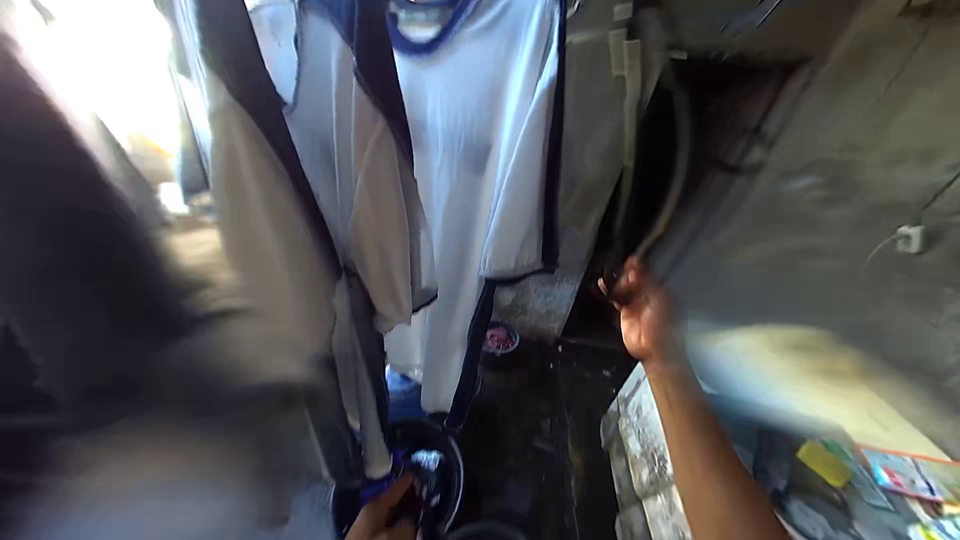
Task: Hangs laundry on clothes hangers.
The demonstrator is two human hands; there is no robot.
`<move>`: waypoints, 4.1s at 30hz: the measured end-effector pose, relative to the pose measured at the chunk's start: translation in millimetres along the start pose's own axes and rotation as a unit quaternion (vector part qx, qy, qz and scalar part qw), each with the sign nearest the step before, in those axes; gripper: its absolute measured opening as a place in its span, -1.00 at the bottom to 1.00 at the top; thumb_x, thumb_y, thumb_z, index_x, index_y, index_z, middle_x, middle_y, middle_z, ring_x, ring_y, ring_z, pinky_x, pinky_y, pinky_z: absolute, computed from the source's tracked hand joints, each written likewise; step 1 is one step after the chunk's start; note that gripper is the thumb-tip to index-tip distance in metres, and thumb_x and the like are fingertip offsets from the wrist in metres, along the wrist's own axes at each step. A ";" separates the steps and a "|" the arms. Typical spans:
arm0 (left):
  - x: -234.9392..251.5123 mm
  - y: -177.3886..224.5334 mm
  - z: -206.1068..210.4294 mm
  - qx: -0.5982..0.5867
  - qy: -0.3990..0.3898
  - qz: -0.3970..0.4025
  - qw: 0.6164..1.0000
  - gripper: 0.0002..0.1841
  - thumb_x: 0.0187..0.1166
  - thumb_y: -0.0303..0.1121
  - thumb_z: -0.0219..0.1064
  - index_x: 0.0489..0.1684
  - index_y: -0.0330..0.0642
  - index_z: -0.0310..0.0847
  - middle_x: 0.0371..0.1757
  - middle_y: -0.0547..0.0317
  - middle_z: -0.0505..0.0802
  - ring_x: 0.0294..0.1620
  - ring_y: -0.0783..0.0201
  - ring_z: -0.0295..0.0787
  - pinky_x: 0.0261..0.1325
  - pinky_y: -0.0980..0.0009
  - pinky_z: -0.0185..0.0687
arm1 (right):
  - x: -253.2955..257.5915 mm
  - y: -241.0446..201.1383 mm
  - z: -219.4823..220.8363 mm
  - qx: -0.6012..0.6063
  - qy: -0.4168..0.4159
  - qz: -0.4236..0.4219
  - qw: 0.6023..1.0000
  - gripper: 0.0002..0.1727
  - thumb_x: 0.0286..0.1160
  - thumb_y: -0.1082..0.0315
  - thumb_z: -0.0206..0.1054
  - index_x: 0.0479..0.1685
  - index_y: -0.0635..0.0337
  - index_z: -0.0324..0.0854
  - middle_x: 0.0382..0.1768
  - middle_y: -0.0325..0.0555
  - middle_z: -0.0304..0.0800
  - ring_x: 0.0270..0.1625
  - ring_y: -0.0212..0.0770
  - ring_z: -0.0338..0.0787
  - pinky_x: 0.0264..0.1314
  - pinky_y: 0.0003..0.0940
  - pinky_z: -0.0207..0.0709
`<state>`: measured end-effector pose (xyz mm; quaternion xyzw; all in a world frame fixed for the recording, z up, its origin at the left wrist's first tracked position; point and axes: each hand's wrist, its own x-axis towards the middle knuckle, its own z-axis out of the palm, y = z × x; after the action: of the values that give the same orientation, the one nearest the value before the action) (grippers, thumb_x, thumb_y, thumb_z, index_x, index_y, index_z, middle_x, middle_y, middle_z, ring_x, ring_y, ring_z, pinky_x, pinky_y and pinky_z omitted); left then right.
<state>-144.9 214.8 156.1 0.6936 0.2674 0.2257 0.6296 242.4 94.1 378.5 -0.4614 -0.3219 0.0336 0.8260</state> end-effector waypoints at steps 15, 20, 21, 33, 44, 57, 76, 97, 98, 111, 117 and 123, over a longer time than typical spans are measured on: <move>31.5 113.8 88.7 -0.046 -0.132 0.207 0.968 -0.40 0.48 0.34 0.32 0.20 0.09 0.80 -0.04 0.37 0.92 -0.08 0.45 0.85 0.00 0.40 0.82 | -298.7 142.2 -105.1 -0.340 -0.128 0.027 0.931 -0.79 0.55 0.31 0.37 -0.20 0.23 0.89 -0.13 -0.04 0.92 0.13 -0.08 0.83 0.40 0.01 0.57; 36.6 115.2 104.9 -0.140 -0.006 0.123 0.982 -0.69 0.74 -0.09 0.12 -0.20 0.03 0.79 -0.33 0.31 0.89 -0.36 0.44 0.82 -0.27 0.41 0.82 | -279.5 88.8 -142.6 -0.386 -0.205 0.036 0.899 -0.77 0.55 0.35 0.37 -0.05 0.30 0.88 -0.06 0.05 0.88 0.05 -0.21 0.85 0.25 -0.34 0.70; 39.2 112.4 106.9 -0.138 0.007 0.135 0.981 -0.69 0.73 -0.08 0.14 -0.22 0.04 0.78 -0.35 0.32 0.89 -0.38 0.44 0.82 -0.30 0.41 0.81 | -277.4 79.3 -150.0 -0.394 -0.219 0.041 0.892 -0.77 0.53 0.36 0.38 -0.03 0.29 0.88 -0.04 0.04 0.88 0.06 -0.22 0.84 0.25 -0.38 0.69; 37.0 107.0 123.1 -0.049 -0.126 0.241 0.961 -0.87 0.48 -0.28 0.53 -0.12 0.01 0.81 -0.21 0.33 0.92 -0.17 0.44 0.85 0.00 0.42 0.82 | -293.3 54.2 -142.1 -0.203 -0.162 0.066 0.963 -0.76 0.70 0.26 0.28 -0.04 0.29 0.71 -0.11 -0.18 0.76 -0.08 -0.51 0.72 0.04 -0.56 0.66; 62.3 156.2 66.0 0.421 -0.122 0.098 0.893 -0.98 0.50 -0.48 0.48 -0.29 -0.15 0.82 -0.24 0.09 0.83 -0.19 0.15 0.76 -0.05 0.00 0.67 | -287.0 5.6 -165.3 -0.446 -0.332 -0.080 0.827 -0.69 0.79 0.25 0.15 0.11 0.18 0.79 0.03 -0.02 0.81 -0.02 -0.15 0.86 -0.07 -0.19 0.78; 74.7 100.6 75.9 0.155 -0.280 0.337 0.886 -0.69 0.69 -0.05 0.31 -0.28 -0.08 0.76 -0.39 0.53 0.78 -0.34 0.73 0.64 -0.19 0.66 0.61 | -251.3 -45.3 -201.5 -0.183 -0.145 0.136 0.963 -0.83 0.42 0.33 0.51 -0.09 0.13 0.87 -0.16 -0.36 0.89 -0.19 -0.52 0.80 -0.08 -0.56 0.73; 80.3 95.6 54.9 0.188 -0.213 0.420 0.862 -0.65 0.67 0.04 0.33 -0.28 -0.05 0.75 -0.36 0.49 0.81 -0.29 0.75 0.67 -0.14 0.69 0.62 | -269.6 -26.3 -257.1 -0.322 -0.028 0.217 0.921 -0.77 0.57 0.20 0.40 -0.35 0.15 0.74 -0.51 -0.38 0.71 -0.42 -0.54 0.65 -0.26 -0.51 0.56; 53.3 119.6 83.3 0.190 -0.061 0.565 0.801 -0.66 0.75 -0.02 0.26 -0.17 -0.14 0.63 -0.37 0.24 0.73 -0.26 0.57 0.69 -0.10 0.61 0.62 | -260.5 -85.2 -251.7 -0.277 0.003 -0.009 0.961 -0.30 0.54 -0.16 0.38 0.44 0.22 0.46 0.46 -0.03 0.64 0.45 -0.13 0.69 0.47 -0.16 0.63; 56.4 119.8 84.7 0.178 -0.049 0.572 0.799 -0.67 0.75 -0.03 0.27 -0.18 -0.14 0.62 -0.38 0.27 0.72 -0.27 0.60 0.67 -0.11 0.64 0.60 | -260.5 -80.9 -250.6 -0.314 -0.030 -0.011 0.949 -0.18 0.56 -0.22 0.34 0.56 0.29 0.43 0.54 0.03 0.59 0.56 -0.10 0.60 0.57 -0.12 0.55; 62.8 131.2 71.9 0.102 -0.164 0.445 0.875 -0.78 0.71 0.02 0.29 -0.10 0.18 0.75 -0.21 0.65 0.83 -0.16 0.73 0.73 -0.03 0.66 0.69 | -243.5 -82.2 -204.4 -0.466 -0.165 -0.160 0.855 -0.59 0.73 0.02 0.26 0.10 0.14 0.85 -0.21 -0.20 0.87 -0.10 -0.54 0.78 0.06 -0.62 0.66; 59.0 149.5 65.0 0.155 -0.214 0.463 0.846 -0.67 0.67 0.06 0.33 -0.30 0.02 0.74 -0.40 0.56 0.78 -0.32 0.74 0.68 -0.21 0.70 0.63 | -237.6 -82.1 -206.4 -0.513 -0.175 -0.241 0.805 -0.55 0.77 0.02 0.23 -0.04 0.25 0.84 -0.43 -0.01 0.79 -0.35 -0.30 0.75 -0.25 -0.46 0.63; 70.0 171.5 52.1 0.161 -0.275 0.430 0.845 -0.37 0.49 0.37 0.31 -0.08 -0.06 0.83 -0.08 0.35 0.84 -0.01 0.47 0.76 0.03 0.48 0.73 | -227.7 -105.9 -213.9 -0.546 -0.164 -0.341 0.748 -0.57 0.76 0.04 0.25 -0.06 0.27 0.80 -0.46 0.06 0.80 -0.39 -0.22 0.76 -0.30 -0.41 0.57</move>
<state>-43.4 210.4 319.5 0.8646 -0.2089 0.2271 0.3966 157.3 -205.2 269.0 -0.6807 -0.5515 -0.3566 0.3246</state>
